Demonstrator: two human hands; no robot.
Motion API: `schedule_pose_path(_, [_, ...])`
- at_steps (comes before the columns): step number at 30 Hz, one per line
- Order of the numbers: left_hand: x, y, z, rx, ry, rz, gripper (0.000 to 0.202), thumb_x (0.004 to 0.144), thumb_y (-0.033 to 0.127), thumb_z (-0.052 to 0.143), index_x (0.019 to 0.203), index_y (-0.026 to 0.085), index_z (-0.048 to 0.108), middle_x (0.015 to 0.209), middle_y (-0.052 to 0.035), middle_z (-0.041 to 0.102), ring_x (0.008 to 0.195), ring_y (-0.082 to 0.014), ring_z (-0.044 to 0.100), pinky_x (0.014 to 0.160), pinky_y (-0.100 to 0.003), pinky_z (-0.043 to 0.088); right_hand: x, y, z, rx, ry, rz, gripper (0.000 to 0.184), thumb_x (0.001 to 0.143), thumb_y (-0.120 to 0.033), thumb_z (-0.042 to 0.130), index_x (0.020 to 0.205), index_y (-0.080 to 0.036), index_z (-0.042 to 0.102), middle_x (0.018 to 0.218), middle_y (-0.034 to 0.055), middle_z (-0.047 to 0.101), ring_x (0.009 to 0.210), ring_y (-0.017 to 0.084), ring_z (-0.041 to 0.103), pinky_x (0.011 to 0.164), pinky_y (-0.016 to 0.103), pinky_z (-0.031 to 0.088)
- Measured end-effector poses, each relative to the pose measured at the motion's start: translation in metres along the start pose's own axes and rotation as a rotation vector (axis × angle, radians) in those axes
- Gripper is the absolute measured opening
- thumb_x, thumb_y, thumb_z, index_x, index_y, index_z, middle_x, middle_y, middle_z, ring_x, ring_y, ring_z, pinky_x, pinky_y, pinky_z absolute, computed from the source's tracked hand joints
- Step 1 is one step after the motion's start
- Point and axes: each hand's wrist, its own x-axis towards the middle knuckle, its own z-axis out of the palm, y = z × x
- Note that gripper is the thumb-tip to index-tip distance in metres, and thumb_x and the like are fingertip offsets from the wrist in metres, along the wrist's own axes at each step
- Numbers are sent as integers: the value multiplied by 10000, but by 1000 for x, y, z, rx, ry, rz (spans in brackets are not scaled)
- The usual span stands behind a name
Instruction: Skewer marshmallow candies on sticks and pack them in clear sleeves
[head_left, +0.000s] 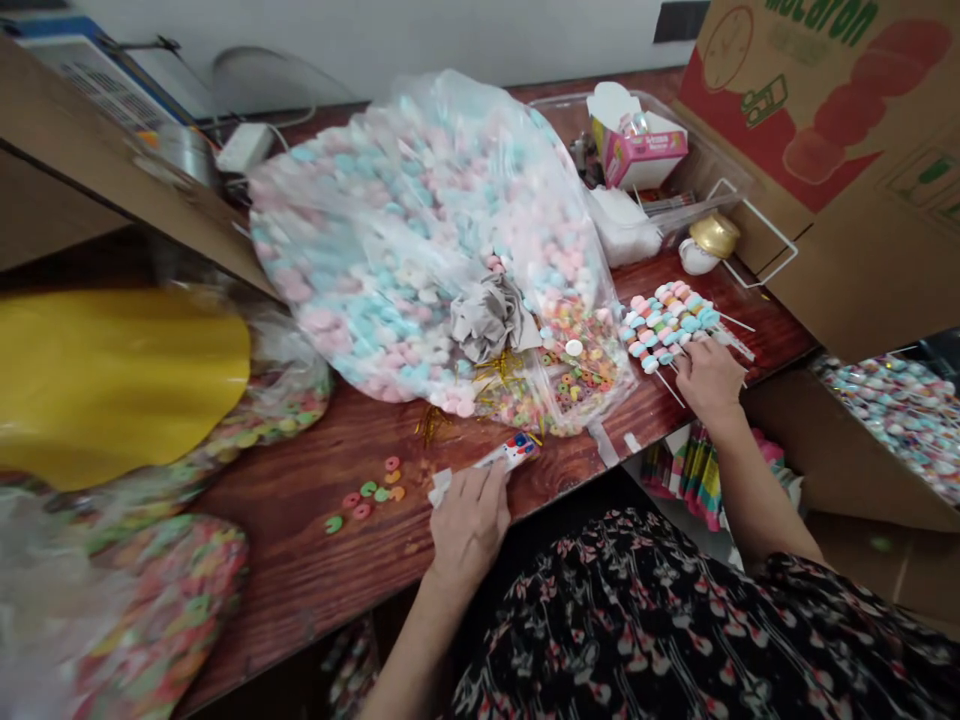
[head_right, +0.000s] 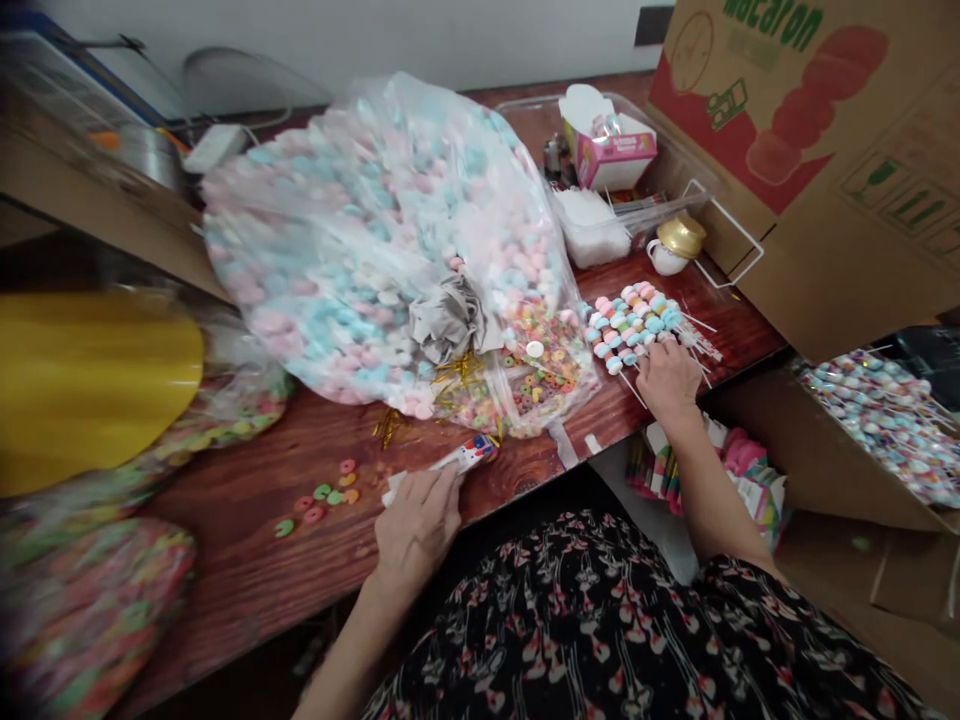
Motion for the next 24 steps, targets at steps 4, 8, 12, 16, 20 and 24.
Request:
schedule_pose_path(4, [3, 5, -1, -65, 24, -81, 165, 885, 160, 533, 966, 202, 670, 866, -81, 672, 832, -211, 605, 739, -325, 473, -2, 5, 10, -22, -22, -2, 261, 886, -268, 460, 929, -145, 685, 945, 134, 662, 834, 231, 551, 658, 313, 304])
schedule_pose_path(8, [5, 0, 5, -150, 108, -89, 138, 871, 152, 556, 838, 189, 685, 783, -66, 666, 797, -203, 590, 756, -339, 471, -2, 14, 21, 112, 59, 65, 259, 872, -262, 455, 882, -153, 690, 855, 122, 677, 758, 220, 559, 649, 317, 325])
schedule_pose_path(12, [2, 0, 6, -136, 76, -107, 144, 883, 199, 568, 829, 192, 702, 814, -69, 686, 784, -195, 589, 735, -323, 462, -5, 17, 26, 449, 304, 135, 279, 861, -341, 489, 860, -141, 685, 816, 106, 674, 769, 217, 590, 723, 334, 430])
schedule_pose_path(16, [-1, -2, 1, -262, 10, -198, 159, 902, 208, 544, 874, 185, 699, 877, -70, 696, 808, -190, 596, 744, -317, 463, -17, 3, 19, 814, 481, 156, 260, 832, -392, 594, 852, -149, 684, 747, 41, 655, 769, 199, 624, 797, 355, 495])
schedule_pose_path(20, [1, -5, -2, -418, 50, -283, 179, 885, 181, 548, 749, 175, 665, 766, -52, 660, 739, -173, 587, 707, -311, 465, -32, -26, 4, 1011, 469, 144, 200, 807, -360, 661, 813, -162, 685, 680, 2, 631, 693, 167, 613, 742, 325, 507])
schedule_pose_path(24, [3, -4, 0, -506, 215, -320, 134, 845, 175, 611, 718, 182, 652, 709, -27, 643, 709, -161, 589, 697, -303, 474, -47, -52, -9, 1130, 349, 36, 136, 819, -317, 656, 838, -187, 690, 700, -9, 642, 655, 149, 602, 685, 297, 498])
